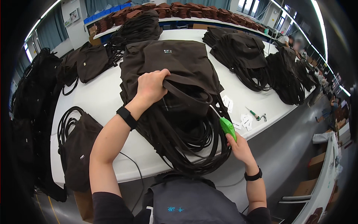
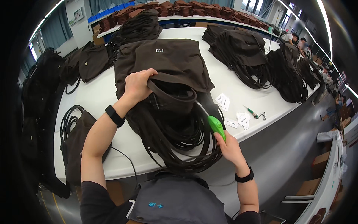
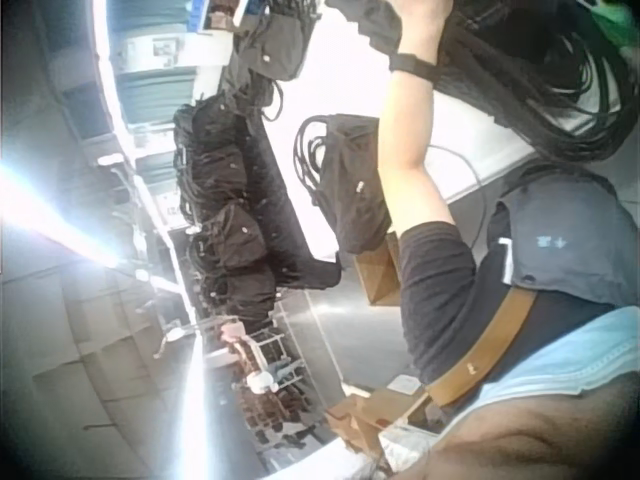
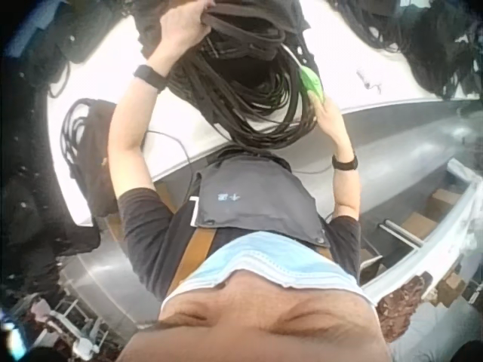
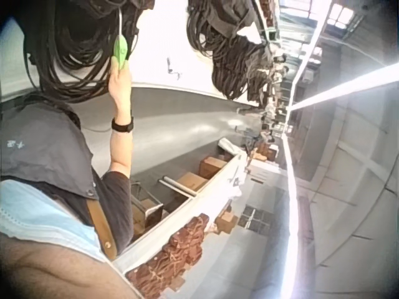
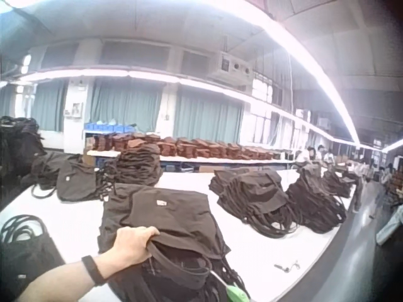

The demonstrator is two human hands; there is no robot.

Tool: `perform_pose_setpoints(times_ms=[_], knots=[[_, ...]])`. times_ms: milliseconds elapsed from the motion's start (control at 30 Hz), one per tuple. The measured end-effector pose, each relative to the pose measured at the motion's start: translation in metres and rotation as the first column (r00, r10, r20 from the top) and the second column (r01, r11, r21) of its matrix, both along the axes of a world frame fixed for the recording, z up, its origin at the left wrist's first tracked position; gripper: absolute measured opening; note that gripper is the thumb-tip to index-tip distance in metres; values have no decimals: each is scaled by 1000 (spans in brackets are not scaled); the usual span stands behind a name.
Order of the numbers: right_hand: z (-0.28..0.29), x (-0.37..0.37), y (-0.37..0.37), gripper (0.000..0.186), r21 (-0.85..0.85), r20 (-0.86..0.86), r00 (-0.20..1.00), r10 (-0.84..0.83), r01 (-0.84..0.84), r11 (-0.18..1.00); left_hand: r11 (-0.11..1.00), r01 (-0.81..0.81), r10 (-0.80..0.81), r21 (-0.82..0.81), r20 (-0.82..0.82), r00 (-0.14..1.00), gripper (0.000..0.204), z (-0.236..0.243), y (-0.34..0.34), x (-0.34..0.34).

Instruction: Organizing and checking finished bags on a long table in a workshop.

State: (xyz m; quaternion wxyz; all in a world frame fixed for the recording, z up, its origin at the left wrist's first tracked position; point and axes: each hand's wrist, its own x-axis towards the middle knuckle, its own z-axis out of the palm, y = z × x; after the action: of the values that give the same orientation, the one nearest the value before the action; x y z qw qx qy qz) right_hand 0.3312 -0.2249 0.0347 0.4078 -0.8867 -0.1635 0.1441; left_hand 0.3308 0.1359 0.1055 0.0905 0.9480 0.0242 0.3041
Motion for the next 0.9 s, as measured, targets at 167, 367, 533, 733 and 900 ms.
perform_pose_setpoints(times_ms=[167,367,533,733,900], knots=[[1,-30,21,33,27,-169,892,419,-421,907,992,76,-55,102,-193,980,44,-18,1,-4],[11,-33,-34,38,309,-400,798,449,-344,887,958,252,-155,139,-489,858,64,-52,18,-30],[7,-55,-54,49,653,-231,943,242,-34,756,918,371,-226,139,-585,779,101,-83,21,-48],[-6,-66,-30,47,626,-270,929,-253,369,687,873,434,-198,221,-653,731,97,-89,-9,-52],[-20,-62,-41,40,524,-285,935,-211,336,782,920,342,-192,192,-540,819,82,-103,-12,-49]])
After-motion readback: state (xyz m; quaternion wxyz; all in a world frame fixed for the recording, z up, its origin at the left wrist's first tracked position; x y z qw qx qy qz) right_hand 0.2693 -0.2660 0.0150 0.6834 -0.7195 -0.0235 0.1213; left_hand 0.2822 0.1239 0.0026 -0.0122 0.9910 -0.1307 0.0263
